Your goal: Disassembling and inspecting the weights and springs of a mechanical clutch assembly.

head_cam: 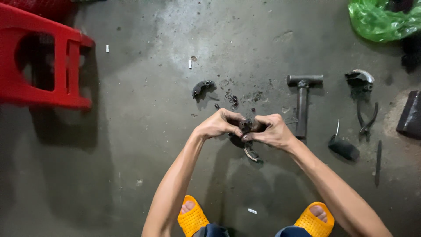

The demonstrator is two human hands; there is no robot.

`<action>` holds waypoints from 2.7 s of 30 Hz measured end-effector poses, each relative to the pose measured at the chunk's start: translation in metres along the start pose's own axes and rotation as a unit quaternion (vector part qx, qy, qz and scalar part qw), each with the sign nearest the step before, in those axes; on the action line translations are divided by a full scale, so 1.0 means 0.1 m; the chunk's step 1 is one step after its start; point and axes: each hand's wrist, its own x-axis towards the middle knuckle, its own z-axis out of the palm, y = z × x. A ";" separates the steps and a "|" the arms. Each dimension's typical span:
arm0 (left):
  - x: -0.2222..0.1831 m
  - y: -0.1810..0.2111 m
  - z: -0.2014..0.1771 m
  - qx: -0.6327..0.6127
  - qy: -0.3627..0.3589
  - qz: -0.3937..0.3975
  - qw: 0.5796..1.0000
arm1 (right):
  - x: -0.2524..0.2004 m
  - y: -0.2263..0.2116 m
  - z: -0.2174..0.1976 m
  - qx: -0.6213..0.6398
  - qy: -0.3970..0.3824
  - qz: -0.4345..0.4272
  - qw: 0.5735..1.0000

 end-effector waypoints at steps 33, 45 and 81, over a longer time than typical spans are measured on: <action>-0.24 -0.05 -1.08 0.255 0.477 0.009 0.841 | -0.78 1.53 -1.07 -0.344 0.315 0.110 0.878; 0.10 -0.47 -1.05 0.513 0.440 0.004 0.737 | -0.48 0.64 -0.78 -0.354 0.247 0.047 0.901; -1.26 -0.21 -1.53 0.263 0.404 0.119 0.868 | 2.30 -0.09 1.46 -0.577 -0.140 -0.041 0.804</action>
